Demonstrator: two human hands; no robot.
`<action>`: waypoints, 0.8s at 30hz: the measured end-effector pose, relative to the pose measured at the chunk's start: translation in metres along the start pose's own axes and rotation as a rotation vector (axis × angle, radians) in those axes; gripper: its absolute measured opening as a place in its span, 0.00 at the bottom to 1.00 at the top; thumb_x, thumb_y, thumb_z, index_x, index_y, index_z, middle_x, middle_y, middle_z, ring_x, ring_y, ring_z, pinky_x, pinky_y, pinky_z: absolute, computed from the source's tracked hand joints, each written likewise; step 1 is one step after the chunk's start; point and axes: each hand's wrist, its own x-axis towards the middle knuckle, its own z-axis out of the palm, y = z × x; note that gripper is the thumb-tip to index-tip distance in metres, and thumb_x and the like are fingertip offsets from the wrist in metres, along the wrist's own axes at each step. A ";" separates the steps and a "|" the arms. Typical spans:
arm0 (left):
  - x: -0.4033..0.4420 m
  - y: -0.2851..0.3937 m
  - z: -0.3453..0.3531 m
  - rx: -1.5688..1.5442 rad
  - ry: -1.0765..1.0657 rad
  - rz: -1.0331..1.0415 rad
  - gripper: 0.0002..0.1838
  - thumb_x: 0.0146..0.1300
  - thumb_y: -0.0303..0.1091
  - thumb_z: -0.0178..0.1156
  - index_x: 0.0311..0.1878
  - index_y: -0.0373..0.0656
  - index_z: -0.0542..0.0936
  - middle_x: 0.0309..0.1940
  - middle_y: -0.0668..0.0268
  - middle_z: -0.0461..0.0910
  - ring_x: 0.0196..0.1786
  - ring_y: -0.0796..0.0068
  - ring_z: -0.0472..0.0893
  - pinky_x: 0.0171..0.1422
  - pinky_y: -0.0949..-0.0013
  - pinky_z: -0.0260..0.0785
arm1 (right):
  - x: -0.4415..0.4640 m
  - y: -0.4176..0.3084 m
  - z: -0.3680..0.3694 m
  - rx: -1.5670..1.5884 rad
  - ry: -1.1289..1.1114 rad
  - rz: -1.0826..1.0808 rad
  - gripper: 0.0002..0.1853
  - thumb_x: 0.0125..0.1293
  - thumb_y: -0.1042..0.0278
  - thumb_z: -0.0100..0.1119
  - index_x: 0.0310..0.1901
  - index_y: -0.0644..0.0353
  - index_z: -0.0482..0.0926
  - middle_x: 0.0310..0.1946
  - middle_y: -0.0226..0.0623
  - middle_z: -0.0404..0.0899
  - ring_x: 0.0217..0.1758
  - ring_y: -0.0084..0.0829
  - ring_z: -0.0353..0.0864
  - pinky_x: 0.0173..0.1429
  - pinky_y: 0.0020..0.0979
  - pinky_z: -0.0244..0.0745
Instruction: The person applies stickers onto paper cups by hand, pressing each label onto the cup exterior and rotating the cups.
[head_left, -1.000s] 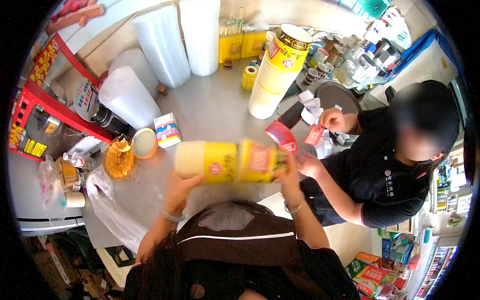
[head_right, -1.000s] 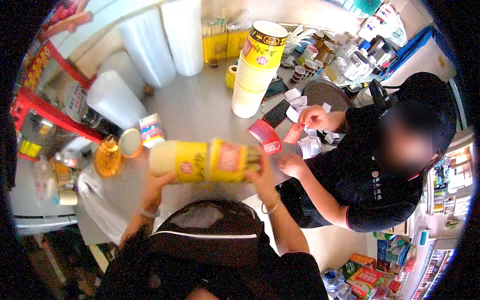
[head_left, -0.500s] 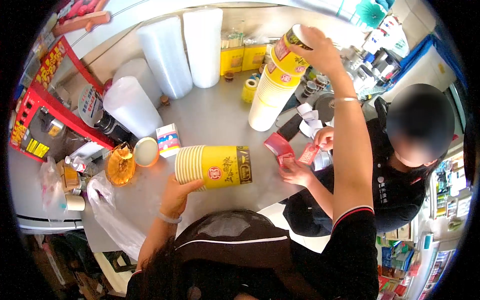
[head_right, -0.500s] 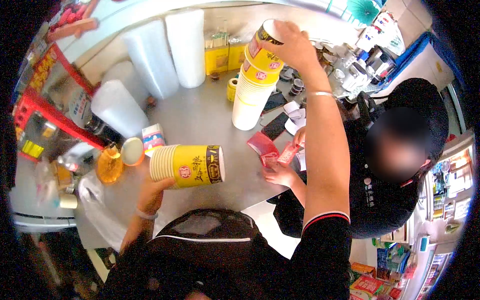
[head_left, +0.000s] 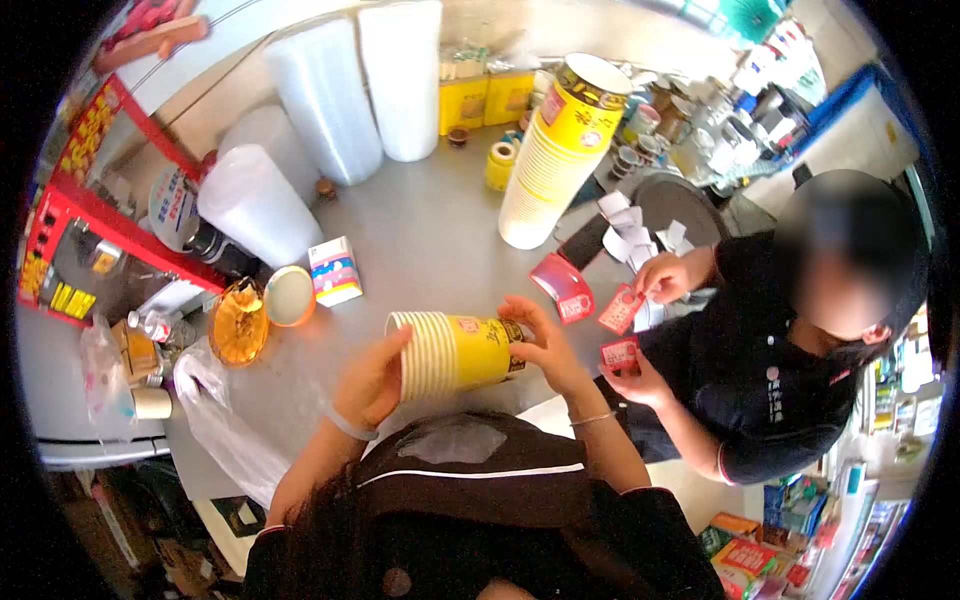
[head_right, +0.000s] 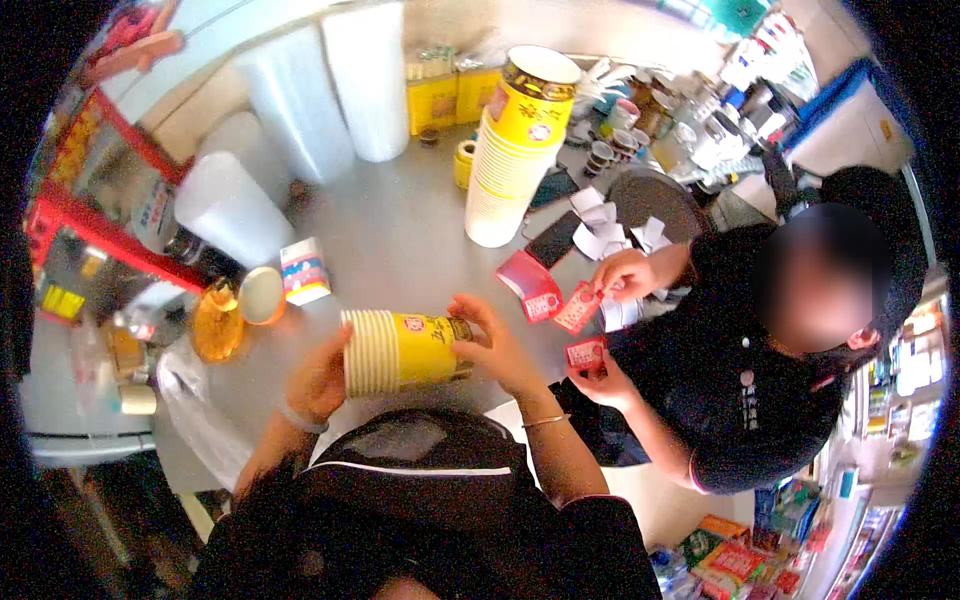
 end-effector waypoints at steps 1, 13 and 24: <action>0.001 -0.008 -0.003 0.107 -0.039 -0.036 0.20 0.66 0.34 0.57 0.57 0.32 0.71 0.52 0.58 0.77 0.55 0.65 0.77 0.61 0.61 0.70 | -0.004 0.011 -0.003 0.029 -0.009 -0.041 0.44 0.55 0.57 0.67 0.70 0.58 0.56 0.65 0.38 0.64 0.69 0.33 0.60 0.70 0.36 0.58; -0.009 -0.024 -0.009 0.490 -0.117 0.087 0.27 0.51 0.23 0.67 0.57 0.37 0.73 0.48 0.63 0.80 0.48 0.73 0.79 0.54 0.67 0.71 | -0.045 -0.008 0.010 -0.331 0.133 -0.257 0.50 0.49 0.61 0.73 0.71 0.58 0.53 0.67 0.40 0.59 0.70 0.36 0.60 0.69 0.37 0.58; 0.003 -0.034 -0.012 0.593 0.028 0.197 0.17 0.57 0.28 0.64 0.50 0.35 0.78 0.43 0.63 0.82 0.44 0.74 0.80 0.49 0.70 0.72 | -0.078 -0.029 -0.106 -0.556 1.011 0.080 0.15 0.63 0.59 0.62 0.38 0.66 0.79 0.27 0.31 0.78 0.28 0.25 0.74 0.33 0.28 0.71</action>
